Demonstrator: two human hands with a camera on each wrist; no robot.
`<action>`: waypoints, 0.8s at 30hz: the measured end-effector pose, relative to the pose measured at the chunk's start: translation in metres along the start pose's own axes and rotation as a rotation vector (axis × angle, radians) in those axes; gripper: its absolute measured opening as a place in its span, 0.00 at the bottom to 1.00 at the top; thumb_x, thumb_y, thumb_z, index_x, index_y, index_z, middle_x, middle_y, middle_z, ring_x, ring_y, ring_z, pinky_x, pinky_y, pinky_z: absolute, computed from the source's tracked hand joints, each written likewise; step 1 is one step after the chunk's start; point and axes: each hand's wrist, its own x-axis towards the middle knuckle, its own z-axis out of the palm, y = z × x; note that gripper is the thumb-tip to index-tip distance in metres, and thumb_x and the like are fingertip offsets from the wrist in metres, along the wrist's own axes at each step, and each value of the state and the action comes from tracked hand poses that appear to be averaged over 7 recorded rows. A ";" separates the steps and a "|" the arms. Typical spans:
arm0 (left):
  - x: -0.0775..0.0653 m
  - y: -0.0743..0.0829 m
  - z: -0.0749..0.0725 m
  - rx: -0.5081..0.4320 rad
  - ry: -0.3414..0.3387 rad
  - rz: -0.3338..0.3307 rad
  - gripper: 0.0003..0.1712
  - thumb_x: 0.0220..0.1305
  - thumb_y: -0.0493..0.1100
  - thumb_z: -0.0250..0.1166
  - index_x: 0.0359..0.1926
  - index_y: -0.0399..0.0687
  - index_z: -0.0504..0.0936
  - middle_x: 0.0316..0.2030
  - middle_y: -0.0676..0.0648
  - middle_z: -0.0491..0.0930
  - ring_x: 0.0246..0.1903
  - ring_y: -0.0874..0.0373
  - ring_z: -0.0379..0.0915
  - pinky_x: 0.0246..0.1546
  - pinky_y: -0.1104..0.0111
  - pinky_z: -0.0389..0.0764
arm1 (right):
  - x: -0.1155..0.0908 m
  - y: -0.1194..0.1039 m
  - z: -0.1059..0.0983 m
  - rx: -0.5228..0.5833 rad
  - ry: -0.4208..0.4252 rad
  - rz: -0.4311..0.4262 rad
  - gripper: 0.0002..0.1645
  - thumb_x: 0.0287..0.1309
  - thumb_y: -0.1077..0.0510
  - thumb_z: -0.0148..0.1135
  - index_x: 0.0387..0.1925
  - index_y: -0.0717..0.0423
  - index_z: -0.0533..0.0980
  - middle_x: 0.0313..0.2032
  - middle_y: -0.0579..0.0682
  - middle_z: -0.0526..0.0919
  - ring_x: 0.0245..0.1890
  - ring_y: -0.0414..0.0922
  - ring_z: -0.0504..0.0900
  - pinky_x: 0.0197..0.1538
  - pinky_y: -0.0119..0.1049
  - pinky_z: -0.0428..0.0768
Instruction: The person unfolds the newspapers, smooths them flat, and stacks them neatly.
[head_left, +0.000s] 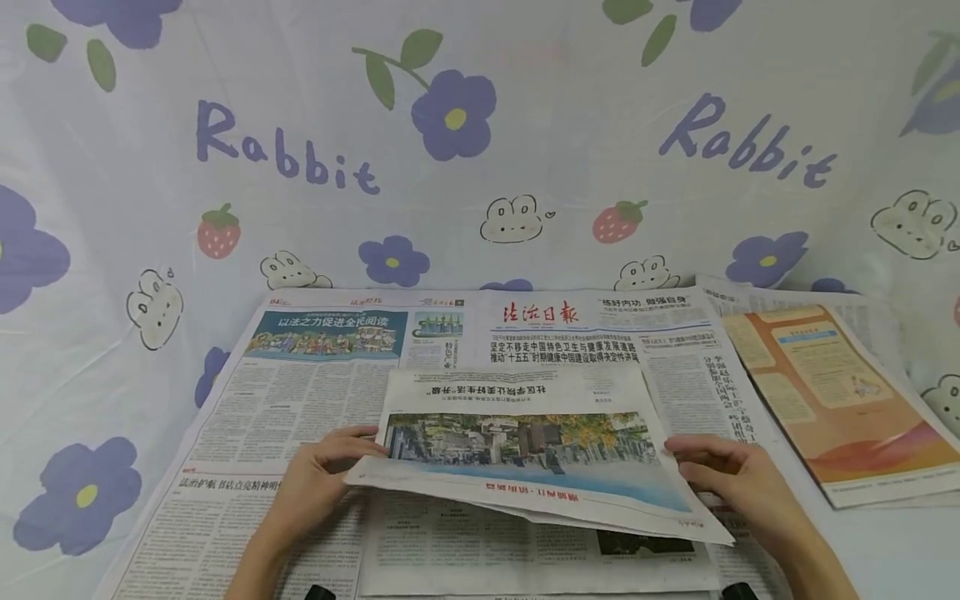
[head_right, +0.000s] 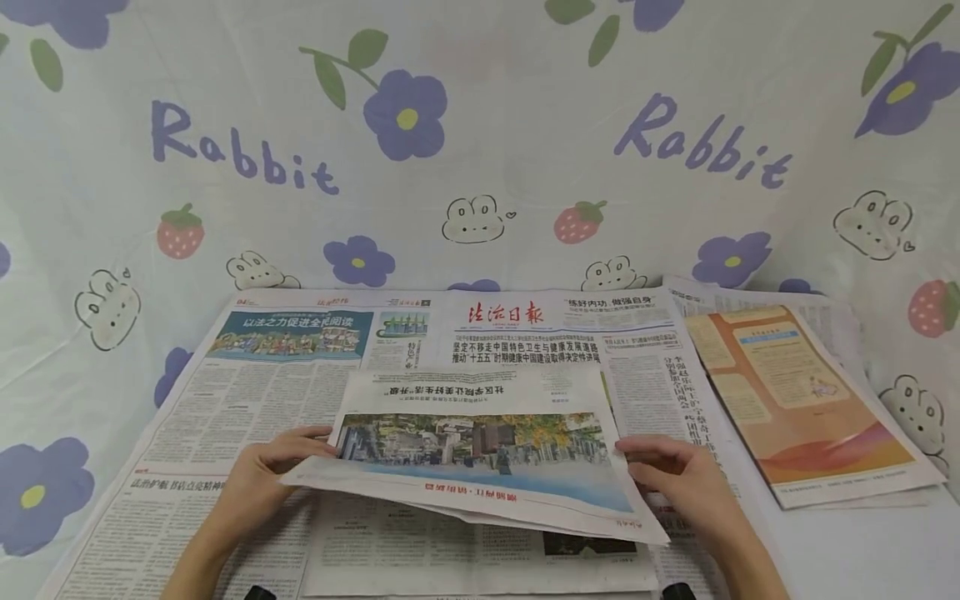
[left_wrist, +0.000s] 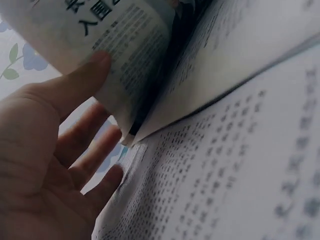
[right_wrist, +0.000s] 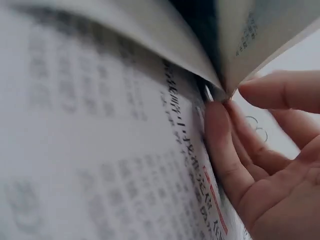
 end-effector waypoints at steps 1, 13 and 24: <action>0.000 0.000 0.000 -0.010 0.016 -0.004 0.07 0.61 0.41 0.71 0.41 0.50 0.90 0.56 0.45 0.78 0.61 0.50 0.68 0.53 0.64 0.77 | 0.000 0.001 0.000 -0.021 -0.014 -0.064 0.23 0.64 0.57 0.66 0.57 0.63 0.78 0.53 0.50 0.80 0.46 0.42 0.82 0.37 0.45 0.84; 0.000 0.007 0.002 -0.058 0.076 -0.115 0.07 0.57 0.47 0.74 0.35 0.52 0.91 0.43 0.52 0.85 0.51 0.56 0.76 0.52 0.65 0.77 | -0.001 0.000 0.006 -0.084 -0.037 -0.398 0.18 0.59 0.72 0.65 0.51 0.70 0.79 0.57 0.63 0.74 0.56 0.44 0.77 0.47 0.36 0.81; 0.001 0.012 0.008 -0.130 0.056 -0.165 0.11 0.59 0.48 0.73 0.40 0.49 0.90 0.43 0.50 0.86 0.44 0.51 0.82 0.39 0.60 0.83 | -0.007 -0.006 0.010 -0.098 0.121 -0.258 0.12 0.60 0.64 0.69 0.45 0.65 0.83 0.44 0.48 0.85 0.46 0.40 0.81 0.30 0.42 0.84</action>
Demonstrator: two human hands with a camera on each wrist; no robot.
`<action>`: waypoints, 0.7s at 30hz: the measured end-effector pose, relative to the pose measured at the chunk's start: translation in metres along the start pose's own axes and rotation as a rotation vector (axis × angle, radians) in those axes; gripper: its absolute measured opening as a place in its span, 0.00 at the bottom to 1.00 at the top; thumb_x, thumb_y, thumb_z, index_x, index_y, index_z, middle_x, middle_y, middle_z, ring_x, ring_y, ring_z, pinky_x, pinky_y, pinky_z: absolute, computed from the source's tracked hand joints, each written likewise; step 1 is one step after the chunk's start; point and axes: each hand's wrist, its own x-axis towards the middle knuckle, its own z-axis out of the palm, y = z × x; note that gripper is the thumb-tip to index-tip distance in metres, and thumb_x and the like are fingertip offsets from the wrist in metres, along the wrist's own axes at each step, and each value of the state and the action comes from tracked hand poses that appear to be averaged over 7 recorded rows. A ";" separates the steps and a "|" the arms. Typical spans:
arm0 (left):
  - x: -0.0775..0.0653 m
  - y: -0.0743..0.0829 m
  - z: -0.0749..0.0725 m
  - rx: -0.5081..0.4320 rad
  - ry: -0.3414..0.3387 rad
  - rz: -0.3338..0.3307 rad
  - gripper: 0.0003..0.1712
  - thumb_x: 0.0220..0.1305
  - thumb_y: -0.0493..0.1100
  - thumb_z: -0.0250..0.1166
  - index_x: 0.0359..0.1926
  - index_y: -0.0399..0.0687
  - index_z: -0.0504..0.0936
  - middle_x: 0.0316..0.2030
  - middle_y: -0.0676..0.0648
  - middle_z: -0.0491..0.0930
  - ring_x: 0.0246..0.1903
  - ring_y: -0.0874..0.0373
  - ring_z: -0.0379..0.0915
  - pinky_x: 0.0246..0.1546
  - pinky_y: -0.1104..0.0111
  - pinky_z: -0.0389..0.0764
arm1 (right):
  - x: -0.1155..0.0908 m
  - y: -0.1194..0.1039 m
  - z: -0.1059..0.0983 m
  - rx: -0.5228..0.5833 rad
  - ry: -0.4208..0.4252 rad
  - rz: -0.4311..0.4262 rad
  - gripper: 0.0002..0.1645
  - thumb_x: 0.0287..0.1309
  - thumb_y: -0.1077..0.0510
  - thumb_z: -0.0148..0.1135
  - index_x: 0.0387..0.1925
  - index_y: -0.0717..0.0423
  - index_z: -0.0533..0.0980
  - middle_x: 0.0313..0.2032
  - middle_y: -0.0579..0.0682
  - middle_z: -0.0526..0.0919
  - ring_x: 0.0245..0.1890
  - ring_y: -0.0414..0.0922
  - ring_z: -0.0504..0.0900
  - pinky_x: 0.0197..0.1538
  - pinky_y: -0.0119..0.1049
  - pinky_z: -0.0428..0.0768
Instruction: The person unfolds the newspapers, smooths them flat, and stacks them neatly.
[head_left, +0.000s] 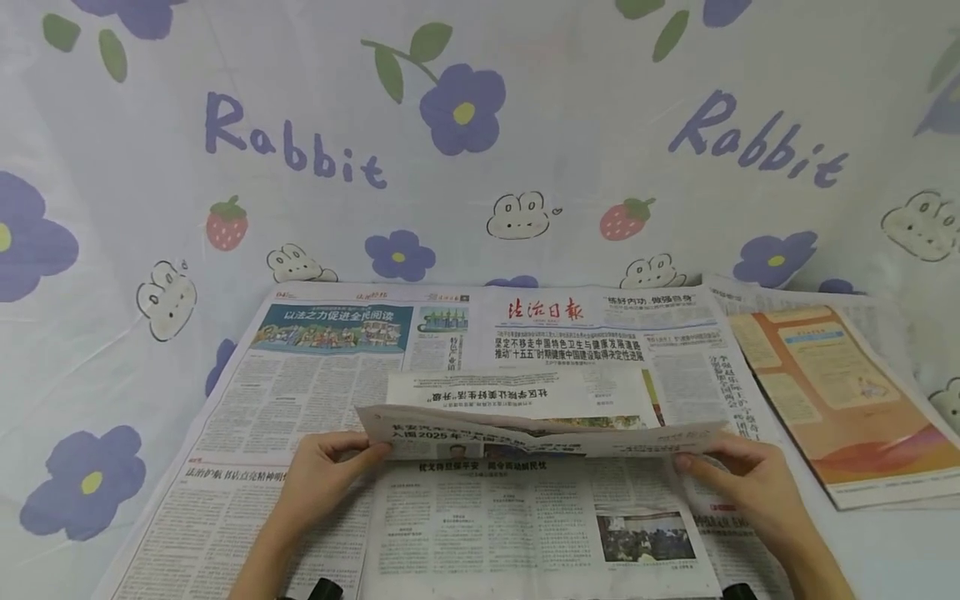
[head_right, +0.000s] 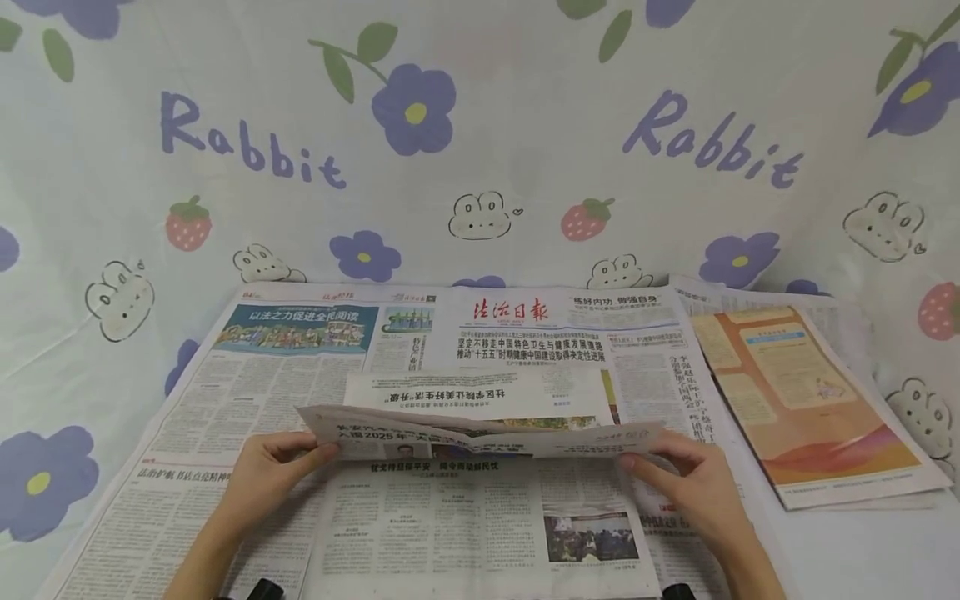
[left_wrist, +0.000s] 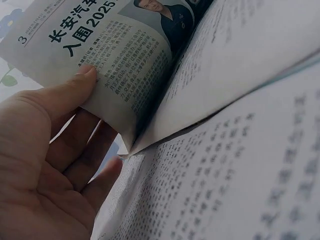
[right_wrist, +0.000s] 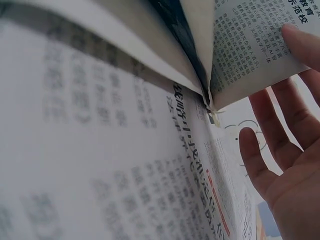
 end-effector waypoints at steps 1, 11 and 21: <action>0.000 0.000 0.000 -0.001 0.001 -0.007 0.11 0.59 0.48 0.73 0.40 0.49 0.90 0.41 0.49 0.86 0.41 0.49 0.83 0.36 0.59 0.84 | 0.000 0.000 0.000 -0.002 0.002 0.004 0.11 0.60 0.63 0.69 0.44 0.64 0.84 0.44 0.49 0.85 0.45 0.40 0.82 0.31 0.41 0.84; -0.002 0.010 -0.006 0.046 0.078 0.025 0.11 0.59 0.48 0.73 0.38 0.47 0.90 0.36 0.50 0.87 0.41 0.53 0.82 0.42 0.65 0.81 | 0.002 -0.023 0.000 -0.061 0.018 0.039 0.13 0.62 0.58 0.69 0.43 0.64 0.83 0.44 0.50 0.85 0.50 0.37 0.80 0.39 0.34 0.82; 0.019 0.065 -0.025 0.107 0.050 0.112 0.10 0.62 0.45 0.71 0.39 0.42 0.89 0.36 0.48 0.87 0.40 0.54 0.82 0.43 0.65 0.81 | 0.034 -0.074 -0.025 -0.033 -0.004 -0.037 0.09 0.64 0.62 0.65 0.44 0.62 0.82 0.45 0.47 0.85 0.45 0.38 0.81 0.44 0.28 0.78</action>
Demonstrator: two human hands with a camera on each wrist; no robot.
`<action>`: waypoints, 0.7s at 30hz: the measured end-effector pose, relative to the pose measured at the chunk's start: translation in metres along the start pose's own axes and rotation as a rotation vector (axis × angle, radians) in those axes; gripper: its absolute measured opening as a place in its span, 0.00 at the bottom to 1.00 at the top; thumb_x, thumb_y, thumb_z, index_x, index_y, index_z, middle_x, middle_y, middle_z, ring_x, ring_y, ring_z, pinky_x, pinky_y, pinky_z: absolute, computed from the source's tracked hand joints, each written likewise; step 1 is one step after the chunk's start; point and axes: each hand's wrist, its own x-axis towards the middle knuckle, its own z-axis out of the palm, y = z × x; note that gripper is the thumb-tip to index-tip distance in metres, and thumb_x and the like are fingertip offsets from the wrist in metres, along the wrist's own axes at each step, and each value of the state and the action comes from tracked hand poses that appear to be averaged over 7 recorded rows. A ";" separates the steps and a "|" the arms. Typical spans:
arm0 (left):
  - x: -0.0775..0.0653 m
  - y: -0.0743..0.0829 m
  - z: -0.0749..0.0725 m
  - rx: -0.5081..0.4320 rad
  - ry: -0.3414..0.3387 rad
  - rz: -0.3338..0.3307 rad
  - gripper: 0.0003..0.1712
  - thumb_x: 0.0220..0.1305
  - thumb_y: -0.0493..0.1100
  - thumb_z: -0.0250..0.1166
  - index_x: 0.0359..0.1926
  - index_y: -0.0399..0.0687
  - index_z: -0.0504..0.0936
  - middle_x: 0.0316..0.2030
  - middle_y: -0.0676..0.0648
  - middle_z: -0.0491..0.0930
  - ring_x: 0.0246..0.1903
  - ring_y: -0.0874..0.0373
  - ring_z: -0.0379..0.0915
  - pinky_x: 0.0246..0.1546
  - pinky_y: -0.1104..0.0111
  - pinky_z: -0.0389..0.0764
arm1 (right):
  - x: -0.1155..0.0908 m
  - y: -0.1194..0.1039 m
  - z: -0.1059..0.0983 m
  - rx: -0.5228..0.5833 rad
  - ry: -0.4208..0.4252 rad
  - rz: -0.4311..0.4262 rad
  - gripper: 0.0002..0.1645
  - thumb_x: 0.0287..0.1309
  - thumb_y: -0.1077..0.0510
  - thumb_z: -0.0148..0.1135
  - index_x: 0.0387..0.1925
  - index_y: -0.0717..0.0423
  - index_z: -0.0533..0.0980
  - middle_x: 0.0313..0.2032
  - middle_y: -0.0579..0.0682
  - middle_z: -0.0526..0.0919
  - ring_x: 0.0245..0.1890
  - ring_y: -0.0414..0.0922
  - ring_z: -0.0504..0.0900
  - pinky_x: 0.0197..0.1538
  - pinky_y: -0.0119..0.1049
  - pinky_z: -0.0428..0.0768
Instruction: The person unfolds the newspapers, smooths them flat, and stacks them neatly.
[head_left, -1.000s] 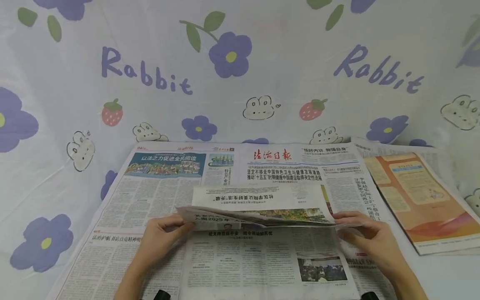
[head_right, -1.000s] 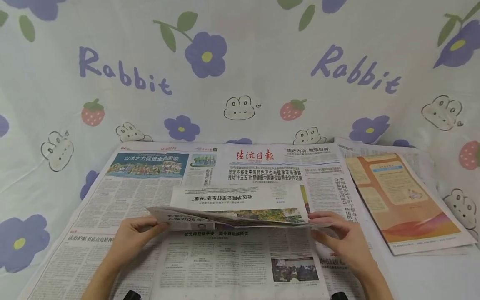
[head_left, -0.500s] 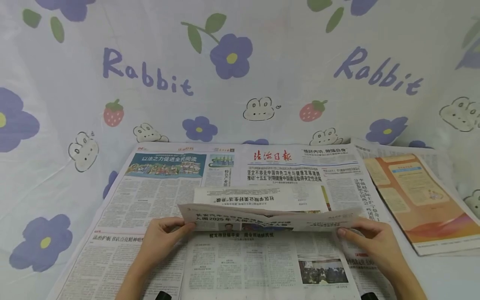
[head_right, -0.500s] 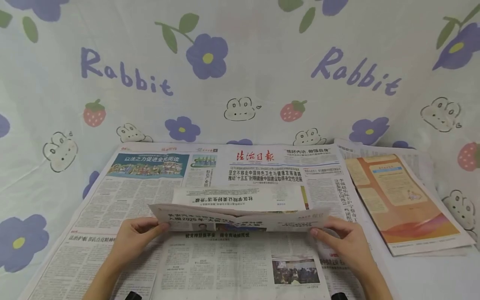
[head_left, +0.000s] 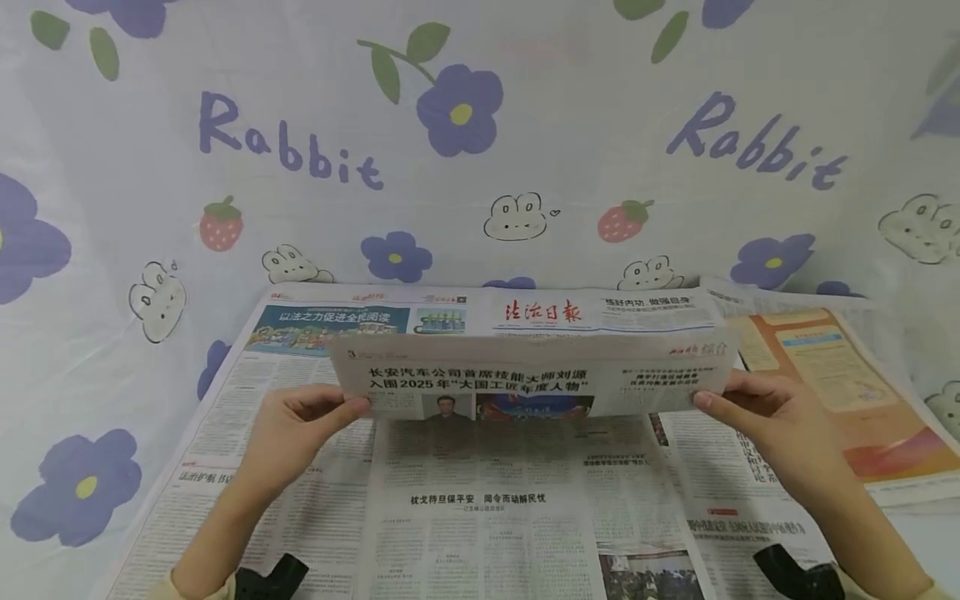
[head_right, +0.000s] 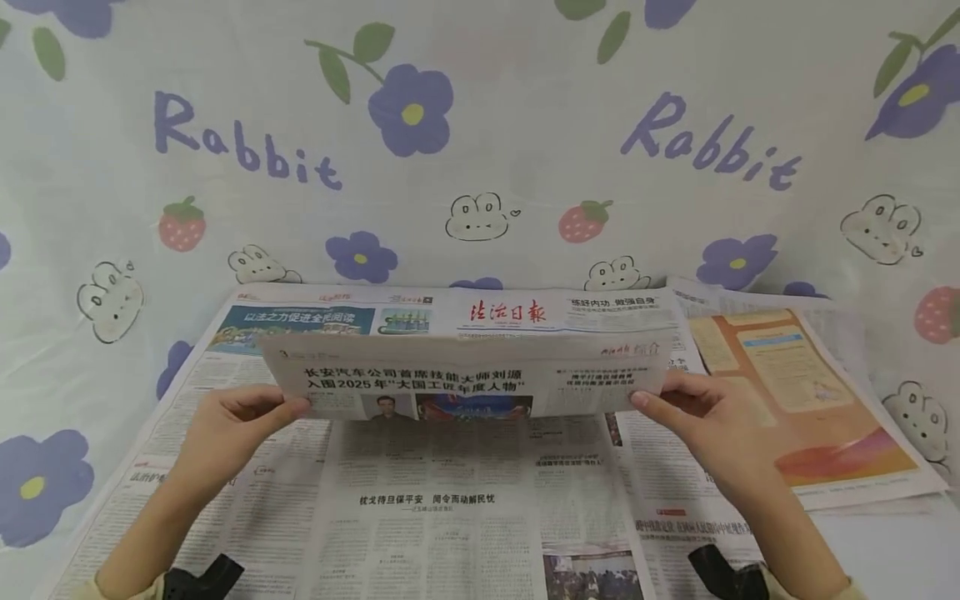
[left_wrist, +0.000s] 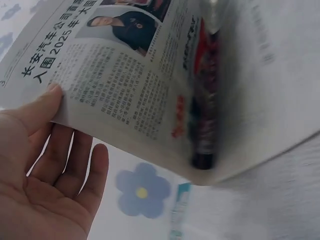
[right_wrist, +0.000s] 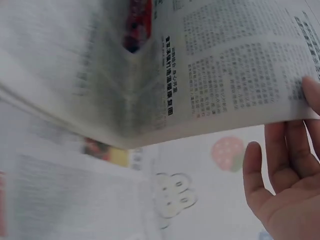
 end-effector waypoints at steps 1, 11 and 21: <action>0.005 0.005 -0.003 0.008 0.001 0.004 0.11 0.62 0.46 0.71 0.39 0.42 0.89 0.36 0.48 0.87 0.41 0.55 0.82 0.43 0.66 0.81 | 0.006 -0.004 -0.002 0.045 -0.002 -0.006 0.09 0.64 0.63 0.65 0.44 0.63 0.82 0.45 0.47 0.85 0.46 0.38 0.81 0.45 0.28 0.77; 0.056 0.012 -0.006 0.041 0.102 0.022 0.21 0.65 0.53 0.68 0.48 0.42 0.86 0.41 0.48 0.85 0.45 0.58 0.79 0.46 0.68 0.77 | 0.066 0.004 0.004 0.072 -0.046 0.023 0.20 0.61 0.55 0.69 0.51 0.63 0.79 0.47 0.48 0.83 0.48 0.44 0.79 0.49 0.32 0.75; 0.060 -0.048 0.007 0.115 -0.006 -0.091 0.27 0.67 0.53 0.66 0.59 0.40 0.78 0.51 0.42 0.80 0.51 0.50 0.77 0.50 0.56 0.77 | 0.076 0.065 0.021 -0.025 -0.107 0.165 0.29 0.64 0.45 0.65 0.51 0.67 0.78 0.44 0.48 0.82 0.48 0.47 0.76 0.53 0.45 0.74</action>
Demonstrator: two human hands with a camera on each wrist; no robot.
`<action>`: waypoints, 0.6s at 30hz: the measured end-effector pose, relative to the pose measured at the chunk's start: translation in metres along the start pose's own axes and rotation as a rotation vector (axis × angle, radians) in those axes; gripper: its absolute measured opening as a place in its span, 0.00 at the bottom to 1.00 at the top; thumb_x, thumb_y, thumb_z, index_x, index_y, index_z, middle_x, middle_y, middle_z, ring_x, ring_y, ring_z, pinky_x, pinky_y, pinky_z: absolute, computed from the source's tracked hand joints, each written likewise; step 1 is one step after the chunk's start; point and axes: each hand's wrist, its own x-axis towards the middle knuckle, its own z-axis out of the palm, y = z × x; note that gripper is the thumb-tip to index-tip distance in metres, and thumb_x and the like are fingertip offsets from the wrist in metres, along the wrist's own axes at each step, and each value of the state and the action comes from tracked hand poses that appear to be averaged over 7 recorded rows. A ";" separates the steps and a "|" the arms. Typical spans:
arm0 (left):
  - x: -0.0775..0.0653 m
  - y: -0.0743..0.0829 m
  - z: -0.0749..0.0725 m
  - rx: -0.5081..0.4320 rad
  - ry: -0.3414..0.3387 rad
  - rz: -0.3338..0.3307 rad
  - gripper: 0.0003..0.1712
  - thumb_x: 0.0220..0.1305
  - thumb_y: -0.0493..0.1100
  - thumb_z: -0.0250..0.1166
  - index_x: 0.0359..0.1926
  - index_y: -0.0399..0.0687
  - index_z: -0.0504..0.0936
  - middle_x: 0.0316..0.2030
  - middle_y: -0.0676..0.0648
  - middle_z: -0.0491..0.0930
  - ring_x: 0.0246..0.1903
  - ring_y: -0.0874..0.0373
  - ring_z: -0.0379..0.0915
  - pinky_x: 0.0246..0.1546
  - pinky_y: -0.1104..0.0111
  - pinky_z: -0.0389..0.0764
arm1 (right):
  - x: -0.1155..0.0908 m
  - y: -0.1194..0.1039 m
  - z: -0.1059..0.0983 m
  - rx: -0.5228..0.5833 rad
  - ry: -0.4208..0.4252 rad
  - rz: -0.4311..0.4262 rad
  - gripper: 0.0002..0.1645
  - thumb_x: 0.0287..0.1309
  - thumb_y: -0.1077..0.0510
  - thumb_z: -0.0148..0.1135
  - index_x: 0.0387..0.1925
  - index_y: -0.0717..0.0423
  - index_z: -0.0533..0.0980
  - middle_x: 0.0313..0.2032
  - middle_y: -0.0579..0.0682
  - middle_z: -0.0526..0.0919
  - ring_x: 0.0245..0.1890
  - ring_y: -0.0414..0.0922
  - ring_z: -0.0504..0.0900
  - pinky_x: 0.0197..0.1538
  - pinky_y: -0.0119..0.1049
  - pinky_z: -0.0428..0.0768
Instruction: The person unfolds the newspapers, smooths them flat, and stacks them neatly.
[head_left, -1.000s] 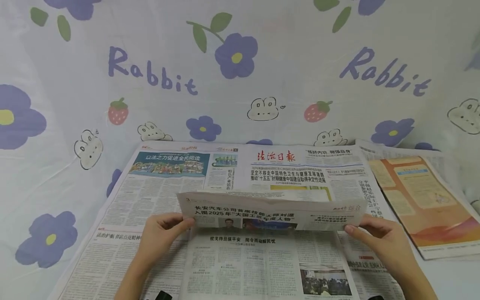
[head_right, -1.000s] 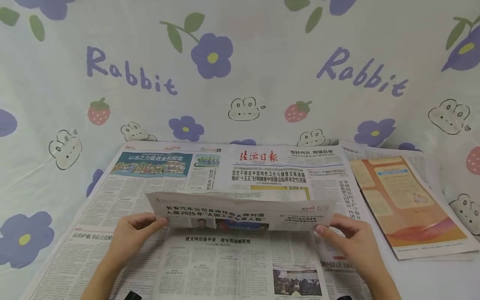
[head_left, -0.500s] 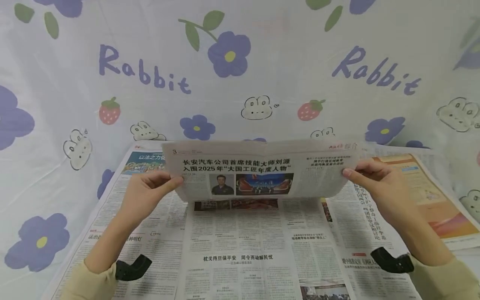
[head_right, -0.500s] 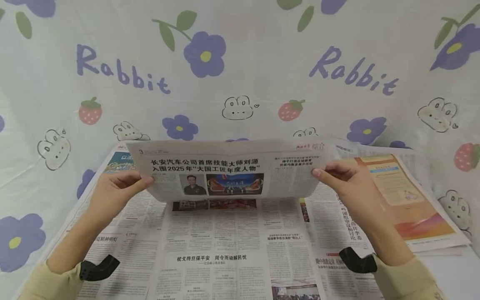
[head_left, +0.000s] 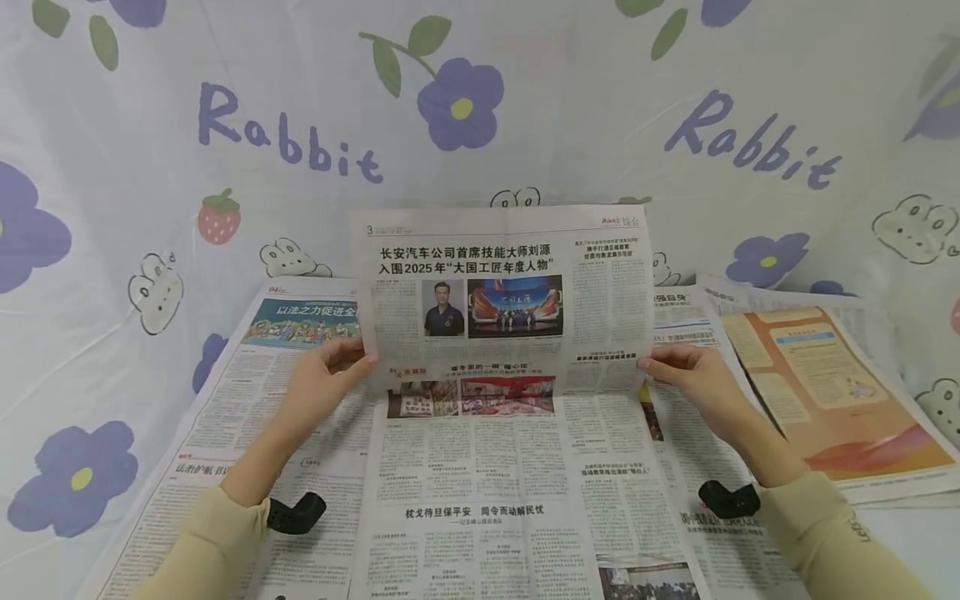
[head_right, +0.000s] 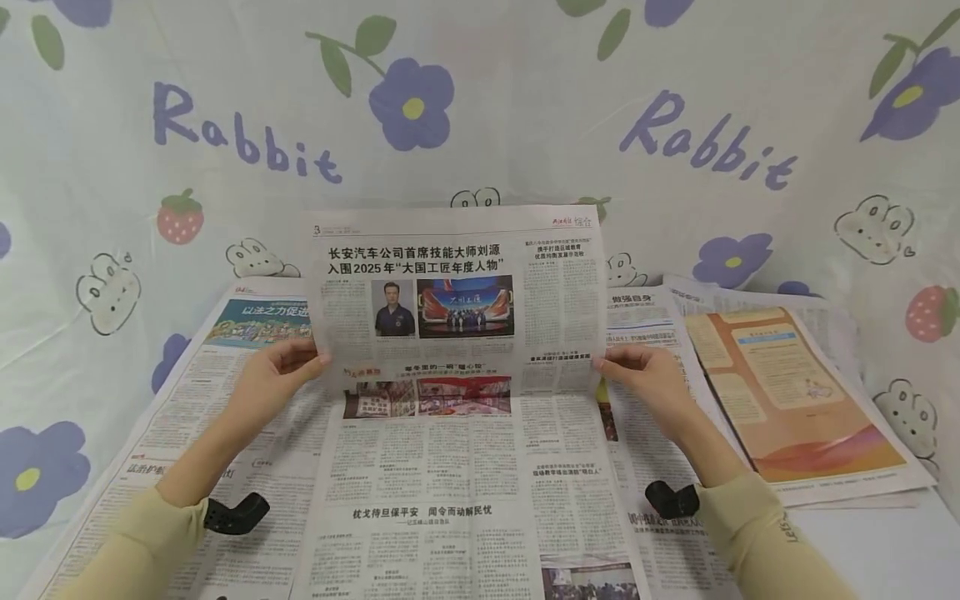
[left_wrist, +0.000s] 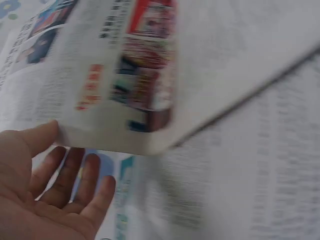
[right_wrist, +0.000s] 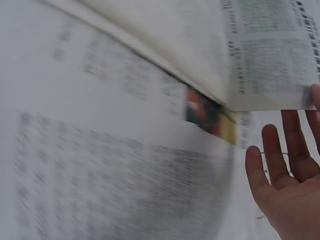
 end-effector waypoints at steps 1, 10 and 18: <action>-0.002 -0.008 0.005 0.020 -0.005 0.017 0.26 0.68 0.52 0.65 0.59 0.39 0.78 0.51 0.42 0.80 0.50 0.49 0.77 0.50 0.56 0.78 | 0.001 0.008 0.003 -0.014 0.016 -0.031 0.29 0.64 0.45 0.64 0.52 0.68 0.78 0.45 0.49 0.82 0.47 0.48 0.76 0.52 0.44 0.74; -0.001 -0.025 0.021 0.068 -0.020 0.011 0.16 0.70 0.46 0.63 0.48 0.38 0.83 0.40 0.44 0.84 0.40 0.52 0.80 0.40 0.61 0.79 | 0.005 0.021 0.016 0.032 0.062 -0.060 0.28 0.64 0.47 0.65 0.50 0.70 0.78 0.38 0.53 0.82 0.37 0.44 0.79 0.42 0.37 0.78; 0.001 -0.032 0.017 -0.103 -0.176 -0.218 0.21 0.66 0.44 0.67 0.53 0.32 0.82 0.43 0.42 0.82 0.37 0.54 0.81 0.39 0.64 0.83 | 0.003 0.023 0.016 0.290 -0.053 0.243 0.31 0.61 0.57 0.69 0.57 0.75 0.72 0.36 0.53 0.86 0.34 0.47 0.86 0.38 0.40 0.83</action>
